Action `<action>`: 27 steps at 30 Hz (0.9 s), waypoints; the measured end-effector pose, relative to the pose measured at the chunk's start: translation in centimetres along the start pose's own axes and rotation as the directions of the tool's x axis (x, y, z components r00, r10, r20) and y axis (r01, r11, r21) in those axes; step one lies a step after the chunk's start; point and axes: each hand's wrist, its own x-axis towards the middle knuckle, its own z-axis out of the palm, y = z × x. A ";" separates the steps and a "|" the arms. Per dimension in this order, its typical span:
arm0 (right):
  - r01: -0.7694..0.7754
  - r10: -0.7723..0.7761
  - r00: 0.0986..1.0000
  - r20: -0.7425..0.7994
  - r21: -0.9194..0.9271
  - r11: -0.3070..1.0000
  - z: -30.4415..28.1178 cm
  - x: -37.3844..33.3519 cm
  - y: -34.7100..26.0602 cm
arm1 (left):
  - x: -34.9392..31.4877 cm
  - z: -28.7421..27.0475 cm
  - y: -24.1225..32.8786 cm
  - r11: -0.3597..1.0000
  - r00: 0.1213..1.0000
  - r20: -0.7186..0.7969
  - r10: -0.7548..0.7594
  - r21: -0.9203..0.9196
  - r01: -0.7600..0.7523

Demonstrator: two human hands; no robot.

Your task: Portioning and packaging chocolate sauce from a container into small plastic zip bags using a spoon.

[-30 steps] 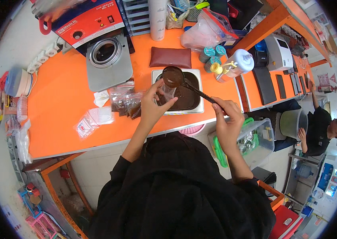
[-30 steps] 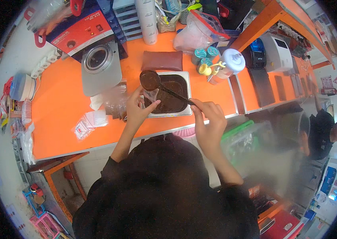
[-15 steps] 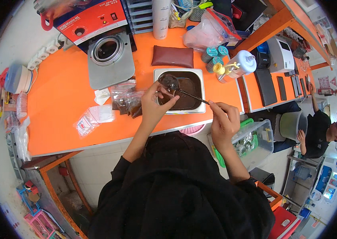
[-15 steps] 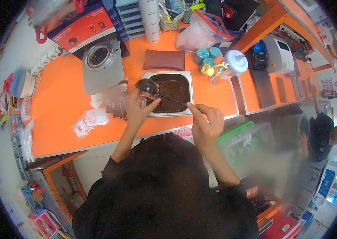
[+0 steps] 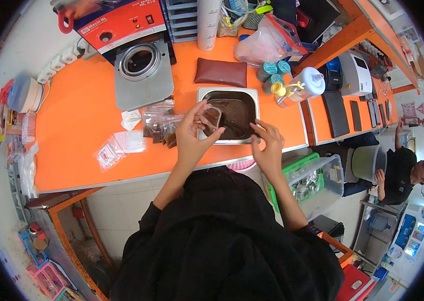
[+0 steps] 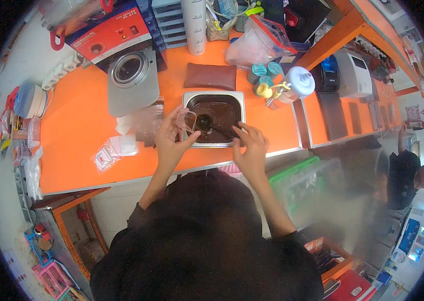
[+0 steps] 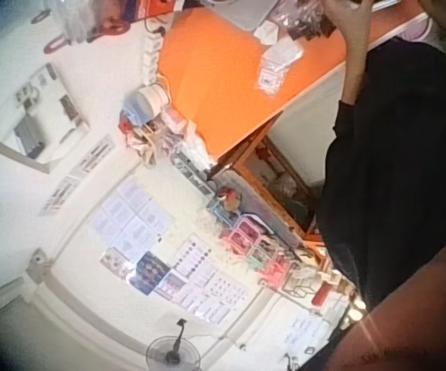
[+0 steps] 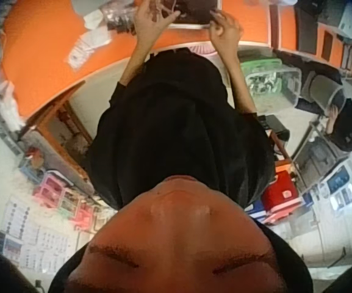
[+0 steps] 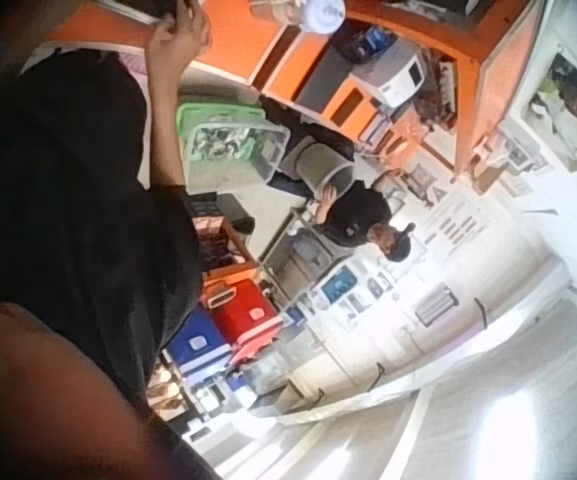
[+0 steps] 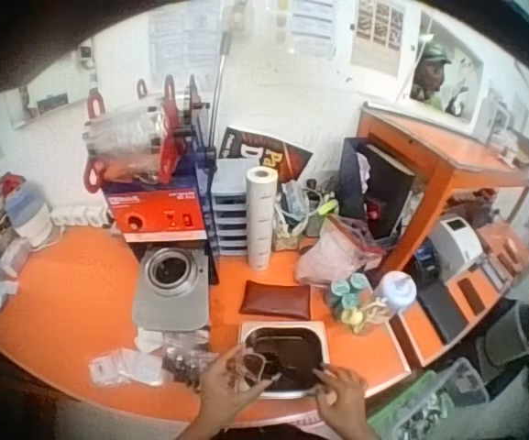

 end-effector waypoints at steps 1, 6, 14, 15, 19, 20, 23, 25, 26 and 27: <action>0.267 -0.285 0.956 -0.067 -0.205 0.942 0.3 0.6 -1.5 | -0.3 0.0 0.5 1.000 1.000 -0.005 -0.001 0.005 0.001; 0.160 -0.128 0.985 -0.116 0.336 0.928 2.6 0.7 -4.7 | -1.6 1.9 3.4 0.947 0.996 0.045 -0.071 -0.310 0.082; -0.207 0.088 0.977 0.193 0.775 0.597 1.3 0.7 -5.7 | -3.3 -0.3 2.6 0.933 0.980 -0.042 -0.193 -0.318 0.170; -0.209 0.087 0.977 0.196 0.774 0.597 0.8 0.5 -5.9 | -3.4 -0.6 2.6 0.950 0.980 -0.033 -0.195 -0.254 0.181; -0.282 0.045 0.950 0.309 0.786 0.550 -0.2 0.6 -6.6 | -3.4 -1.6 2.8 0.964 0.959 0.103 -0.264 0.001 0.266; -0.296 0.032 0.940 0.340 0.765 0.571 -0.3 0.7 -6.7 | -3.6 -1.2 2.5 0.969 0.972 0.069 -0.224 -0.090 0.230; -0.281 0.026 0.925 0.380 0.633 0.722 0.4 0.5 -6.1 | -3.8 -0.9 2.8 0.988 0.992 0.034 -0.119 -0.095 0.122; -0.265 0.029 0.938 0.345 0.662 0.701 0.7 0.5 -6.3 | -3.7 -0.8 3.8 0.998 0.998 0.043 -0.054 -0.010 0.054; -0.248 0.034 0.951 0.308 0.690 0.680 0.8 0.5 -6.4 | -3.7 -0.7 4.8 0.996 0.996 0.073 -0.050 0.074 0.045; -0.250 0.035 0.950 0.310 0.689 0.680 0.6 0.5 -6.4 | -3.7 -0.6 5.4 0.987 0.993 0.105 -0.049 0.157 0.032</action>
